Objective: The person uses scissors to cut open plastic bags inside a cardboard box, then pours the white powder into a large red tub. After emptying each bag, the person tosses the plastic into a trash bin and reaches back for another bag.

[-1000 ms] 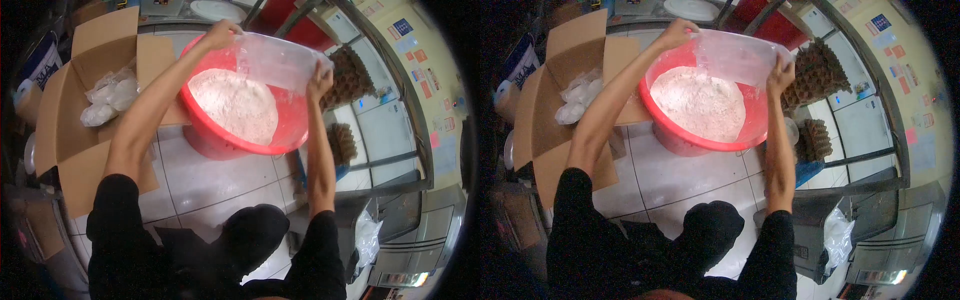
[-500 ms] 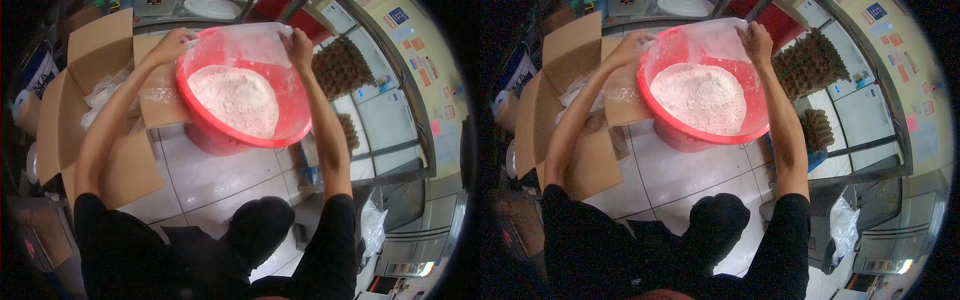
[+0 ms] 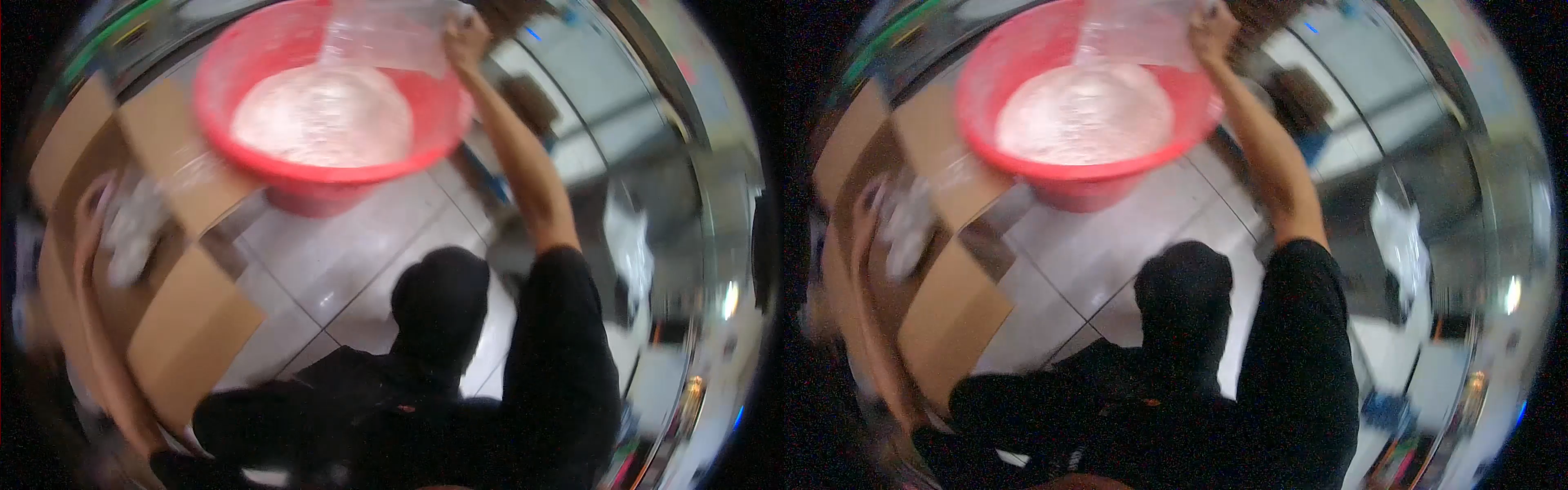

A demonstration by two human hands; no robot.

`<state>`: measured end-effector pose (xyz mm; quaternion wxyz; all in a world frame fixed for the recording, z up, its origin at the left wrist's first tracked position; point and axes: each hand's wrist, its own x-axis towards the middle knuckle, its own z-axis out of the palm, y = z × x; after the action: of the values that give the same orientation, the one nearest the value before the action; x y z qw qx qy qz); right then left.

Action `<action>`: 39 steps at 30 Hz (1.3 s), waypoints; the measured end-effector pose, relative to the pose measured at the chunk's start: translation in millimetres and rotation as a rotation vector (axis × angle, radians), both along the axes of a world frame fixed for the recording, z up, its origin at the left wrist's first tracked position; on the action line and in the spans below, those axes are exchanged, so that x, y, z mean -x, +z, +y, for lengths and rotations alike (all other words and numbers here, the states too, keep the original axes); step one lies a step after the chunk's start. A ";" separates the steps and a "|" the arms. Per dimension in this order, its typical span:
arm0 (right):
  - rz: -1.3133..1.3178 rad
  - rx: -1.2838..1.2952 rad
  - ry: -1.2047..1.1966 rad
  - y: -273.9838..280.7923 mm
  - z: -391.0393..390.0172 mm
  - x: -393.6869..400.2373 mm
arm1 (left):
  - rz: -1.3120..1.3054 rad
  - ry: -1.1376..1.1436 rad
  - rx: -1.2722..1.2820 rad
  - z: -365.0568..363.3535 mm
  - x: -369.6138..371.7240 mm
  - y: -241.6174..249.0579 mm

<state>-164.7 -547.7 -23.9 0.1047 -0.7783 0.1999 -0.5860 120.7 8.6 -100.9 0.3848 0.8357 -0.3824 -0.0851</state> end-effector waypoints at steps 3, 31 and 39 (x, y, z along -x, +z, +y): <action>-0.215 -0.470 -0.197 -9.5 -41.4 95.5 | 0.078 -0.045 -0.005 14.4 -30.1 -51.3; 1.322 -0.804 -1.124 138.6 26.1 708.7 | 0.036 -0.217 -0.339 -34.7 60.4 -55.0; 1.778 -0.725 -0.845 93.9 76.8 645.5 | 0.012 -0.164 -0.498 56.6 11.4 -33.1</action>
<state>-810.1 -470.9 70.0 -0.0660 -0.7173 0.6240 0.3029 109.3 65.2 -133.9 0.1612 0.8704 -0.4138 -0.2125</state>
